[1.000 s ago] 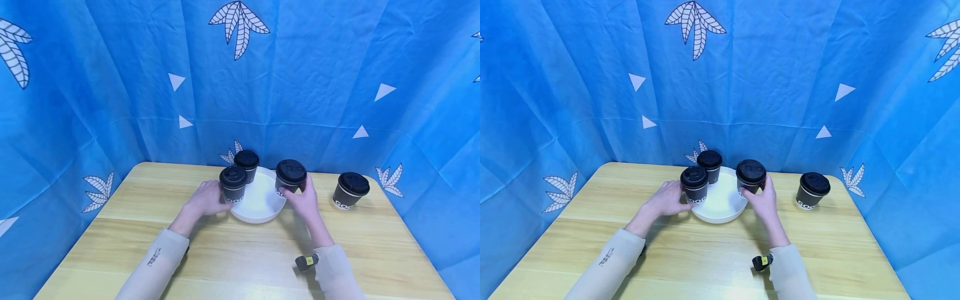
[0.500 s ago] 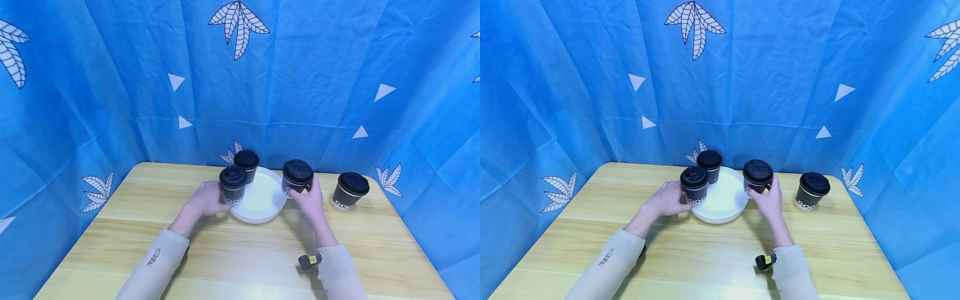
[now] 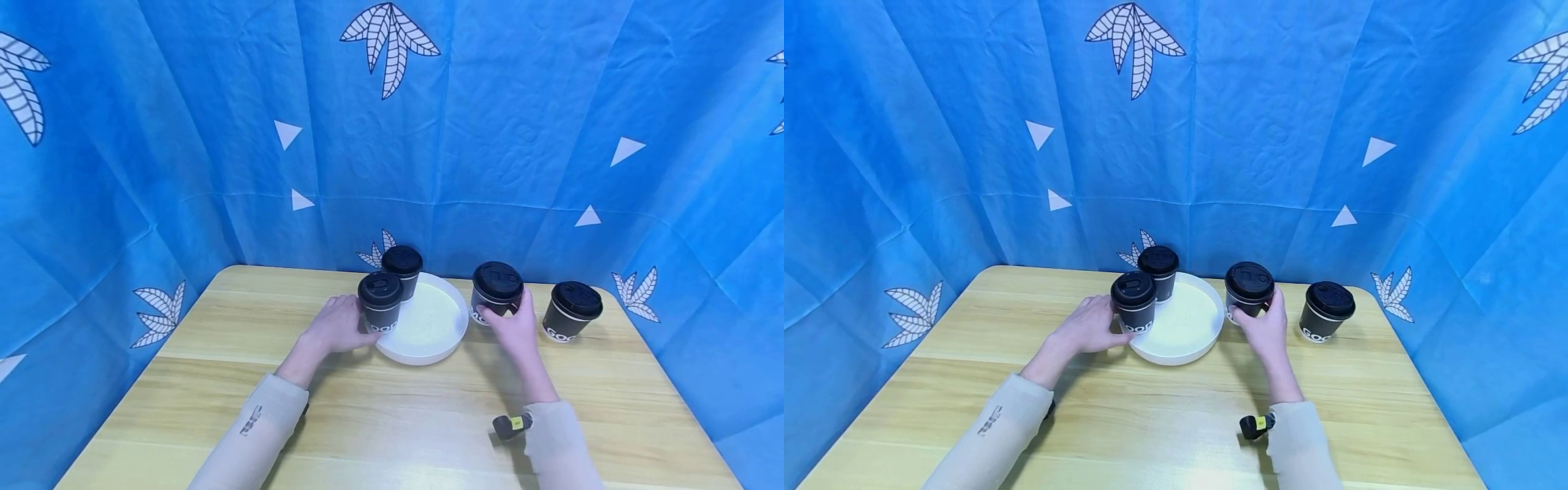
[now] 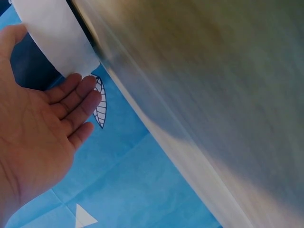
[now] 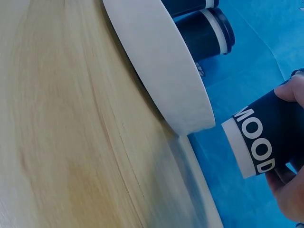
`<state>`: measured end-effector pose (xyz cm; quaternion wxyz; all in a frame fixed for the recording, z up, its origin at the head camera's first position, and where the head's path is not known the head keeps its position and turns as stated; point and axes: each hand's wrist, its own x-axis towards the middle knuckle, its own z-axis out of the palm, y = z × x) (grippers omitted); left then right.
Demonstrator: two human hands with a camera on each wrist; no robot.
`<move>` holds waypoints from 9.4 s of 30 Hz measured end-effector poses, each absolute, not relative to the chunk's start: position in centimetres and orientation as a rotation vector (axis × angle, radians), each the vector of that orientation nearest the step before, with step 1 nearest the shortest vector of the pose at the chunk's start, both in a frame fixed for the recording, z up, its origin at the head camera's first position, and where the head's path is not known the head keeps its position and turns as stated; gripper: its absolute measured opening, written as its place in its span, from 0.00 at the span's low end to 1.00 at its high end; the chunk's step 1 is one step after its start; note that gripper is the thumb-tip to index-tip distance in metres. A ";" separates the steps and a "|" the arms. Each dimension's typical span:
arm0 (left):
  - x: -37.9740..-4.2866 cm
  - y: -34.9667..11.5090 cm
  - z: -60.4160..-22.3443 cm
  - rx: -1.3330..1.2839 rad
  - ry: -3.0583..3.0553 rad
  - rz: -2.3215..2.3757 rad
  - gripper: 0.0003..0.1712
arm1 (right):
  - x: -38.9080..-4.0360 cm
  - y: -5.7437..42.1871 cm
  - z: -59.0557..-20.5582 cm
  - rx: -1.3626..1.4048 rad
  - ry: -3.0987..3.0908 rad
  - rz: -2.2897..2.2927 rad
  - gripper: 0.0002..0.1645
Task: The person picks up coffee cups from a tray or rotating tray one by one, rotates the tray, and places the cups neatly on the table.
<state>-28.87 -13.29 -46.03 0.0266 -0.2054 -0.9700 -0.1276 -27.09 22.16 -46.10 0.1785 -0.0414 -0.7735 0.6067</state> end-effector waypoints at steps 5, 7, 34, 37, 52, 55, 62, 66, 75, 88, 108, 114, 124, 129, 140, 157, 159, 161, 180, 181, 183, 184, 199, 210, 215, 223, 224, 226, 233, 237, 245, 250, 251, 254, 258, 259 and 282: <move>-28.9 -13.3 -46.0 -0.630 -3.006 -0.381 0.48 | -27.0 22.7 -46.0 -0.138 -2.181 1.709 0.53; -28.9 -13.3 -46.0 -0.628 -3.007 -0.379 0.49 | -26.9 23.0 -46.0 -0.155 -2.188 1.704 0.54; -28.8 -13.4 -46.0 -0.643 -3.004 -0.386 0.48 | -27.2 25.0 -47.6 -0.325 -2.186 1.644 0.51; -28.8 -13.3 -46.0 -0.647 -2.995 -0.390 0.48 | -27.2 25.2 -47.7 -0.342 -2.185 1.646 0.50; -28.6 -13.3 -45.8 -0.635 -3.005 -0.393 0.50 | -27.1 25.8 -48.0 -0.376 -2.234 1.587 0.52; -28.7 -13.3 -45.8 -0.638 -3.002 -0.385 0.49 | -27.0 25.8 -48.0 -0.368 -2.228 1.586 0.51; -28.7 -13.3 -45.9 -0.639 -2.999 -0.388 0.48 | -27.0 26.0 -48.3 -0.375 -2.232 1.563 0.51; -28.7 -13.3 -45.9 -0.639 -2.999 -0.388 0.47 | -27.1 26.1 -48.5 -0.381 -2.231 1.553 0.52; -28.6 -13.3 -45.7 -0.645 -2.993 -0.410 0.47 | -27.1 26.3 -48.6 -0.389 -2.230 1.568 0.54; -28.7 -13.3 -45.8 -0.654 -2.986 -0.428 0.46 | -25.7 26.4 -48.5 -0.416 -2.294 1.646 0.55; -29.1 -13.6 -46.0 -0.650 -2.992 -0.402 0.47 | -22.0 25.9 -47.4 -0.444 -2.262 1.646 0.45; -29.0 -13.7 -45.9 -0.641 -2.994 -0.415 0.47 | -21.7 25.0 -46.2 -0.452 -2.131 1.605 0.34; -28.9 -13.8 -46.2 -0.648 -2.975 -0.416 0.45 | -21.7 21.8 -44.5 -0.155 -2.059 1.618 0.25; -28.9 -13.7 -46.5 -0.668 -2.952 -0.418 0.45 | -22.5 20.2 -44.7 -0.090 -2.130 1.584 0.23; -29.1 -13.5 -46.6 -0.675 -2.959 -0.385 0.46 | -24.3 18.6 -46.7 -0.113 -2.430 1.598 0.31; -28.6 -13.5 -46.0 -0.615 -3.030 -0.427 0.47 | -25.7 18.3 -48.5 -0.048 -2.657 1.569 0.38; -28.5 -13.4 -45.8 -0.577 -3.062 -0.445 0.45 | -25.6 18.3 -48.5 -0.043 -2.665 1.562 0.38; -28.2 -13.3 -45.6 -0.523 -3.095 -0.488 0.41 | -25.5 18.4 -48.5 -0.039 -2.667 1.562 0.38; -25.9 -11.8 -43.5 0.064 -2.956 -1.344 0.40 | -24.9 18.1 -47.7 -0.058 -2.734 1.523 0.42; -25.9 -11.7 -43.5 0.076 -2.956 -1.353 0.40 | -24.9 18.1 -47.6 -0.059 -2.740 1.515 0.42; -26.0 -11.6 -43.6 0.100 -2.954 -1.374 0.40 | -24.8 18.0 -47.5 -0.060 -2.749 1.502 0.42; -26.0 -11.6 -43.6 0.110 -2.949 -1.390 0.40 | -24.8 18.0 -47.4 -0.061 -2.752 1.499 0.43; -26.3 -10.9 -44.2 0.128 -2.970 -1.404 0.19 | -24.5 17.7 -46.9 -0.060 -2.761 1.537 0.42; -26.7 -10.5 -44.8 0.111 -2.983 -1.380 0.20 | -24.8 18.5 -47.3 -0.091 -2.796 1.498 0.41; -27.2 -10.7 -44.9 0.070 -2.988 -1.322 0.19 | -25.4 19.0 -47.6 -0.084 -2.738 1.548 0.39; -27.5 -10.8 -45.1 0.055 -2.975 -1.296 0.18 | -25.4 18.9 -48.2 -0.057 -2.716 1.605 0.38; -27.5 -10.8 -45.2 0.049 -2.968 -1.290 0.19 | -25.4 18.9 -48.3 -0.055 -2.723 1.589 0.38; -27.6 -10.8 -45.2 0.036 -2.947 -1.285 0.20 | -25.4 18.8 -48.4 -0.040 -2.725 1.576 0.38; -28.0 -10.9 -45.1 0.021 -2.912 -1.295 0.26 | -25.5 18.7 -48.1 -0.011 -2.748 1.482 0.38; -27.7 -11.1 -44.8 0.033 -2.941 -1.271 0.24 | -25.3 18.5 -47.7 -0.009 -2.792 1.415 0.38; -26.9 -11.0 -44.2 0.058 -3.015 -1.208 0.13 | -24.8 18.0 -46.9 0.001 -2.842 1.358 0.38; -26.8 -10.9 -44.0 0.056 -3.033 -1.212 0.10 | -24.5 17.9 -46.6 0.017 -2.850 1.299 0.39; -26.8 -10.9 -44.1 0.059 -3.036 -1.213 0.10 | -24.4 17.9 -46.6 0.020 -2.852 1.290 0.38; -26.7 -10.7 -44.1 0.065 -3.036 -1.215 0.10 | -24.4 17.8 -46.5 0.034 -2.862 1.274 0.37; -26.8 -10.6 -44.2 0.072 -3.022 -1.227 0.09 | -24.4 17.9 -46.5 0.029 -2.875 1.261 0.37; -26.8 -10.6 -44.3 0.073 -3.019 -1.225 0.08 | -24.5 18.0 -46.6 0.021 -2.877 1.264 0.38; -27.2 -10.3 -44.4 0.069 -2.985 -1.172 0.19 | -25.4 18.5 -47.8 0.061 -2.789 1.445 0.39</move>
